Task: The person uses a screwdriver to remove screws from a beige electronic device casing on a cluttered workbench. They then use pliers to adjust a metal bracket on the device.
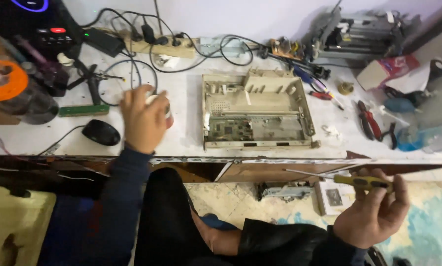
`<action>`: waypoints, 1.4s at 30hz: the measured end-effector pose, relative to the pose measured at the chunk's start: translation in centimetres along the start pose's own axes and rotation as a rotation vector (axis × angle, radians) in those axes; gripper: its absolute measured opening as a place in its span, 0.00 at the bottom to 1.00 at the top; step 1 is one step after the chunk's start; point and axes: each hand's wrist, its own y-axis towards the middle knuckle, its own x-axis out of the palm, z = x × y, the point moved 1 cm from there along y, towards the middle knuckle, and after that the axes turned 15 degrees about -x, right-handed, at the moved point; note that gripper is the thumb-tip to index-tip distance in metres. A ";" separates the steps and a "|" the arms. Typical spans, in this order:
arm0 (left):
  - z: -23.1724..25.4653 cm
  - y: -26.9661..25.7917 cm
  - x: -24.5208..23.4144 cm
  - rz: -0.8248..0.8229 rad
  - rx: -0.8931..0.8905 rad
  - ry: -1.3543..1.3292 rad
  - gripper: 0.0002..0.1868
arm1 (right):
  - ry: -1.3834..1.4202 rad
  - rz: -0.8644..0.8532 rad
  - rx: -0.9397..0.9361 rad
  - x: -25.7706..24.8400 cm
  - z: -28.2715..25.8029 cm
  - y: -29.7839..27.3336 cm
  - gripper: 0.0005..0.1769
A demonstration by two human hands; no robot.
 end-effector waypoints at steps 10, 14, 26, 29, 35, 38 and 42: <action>-1.2 0.5 -0.3 -0.032 0.023 0.266 0.15 | -0.050 -0.008 0.217 -3.4 0.0 -5.2 0.21; 0.9 -0.3 -2.0 0.132 0.062 0.142 0.11 | -0.068 -0.034 0.267 -3.9 0.3 -6.7 0.20; 5.8 -10.8 2.0 -0.522 -0.169 -0.610 0.29 | 0.769 0.369 1.215 -3.3 5.4 -18.0 0.11; 5.4 -10.7 3.5 -0.456 -0.148 -0.618 0.19 | 1.112 0.315 1.326 -0.9 3.3 -19.4 0.27; 4.4 -10.1 4.0 -0.432 -0.108 -0.675 0.15 | 1.646 0.292 1.516 1.0 1.9 -22.8 0.23; 4.2 -9.9 3.7 -0.510 -0.118 -0.721 0.15 | 1.659 -0.049 1.380 3.0 0.0 -21.7 0.34; 3.5 -10.6 5.4 -0.459 -0.097 -0.611 0.19 | 1.109 -0.347 1.153 5.2 1.4 -23.9 0.23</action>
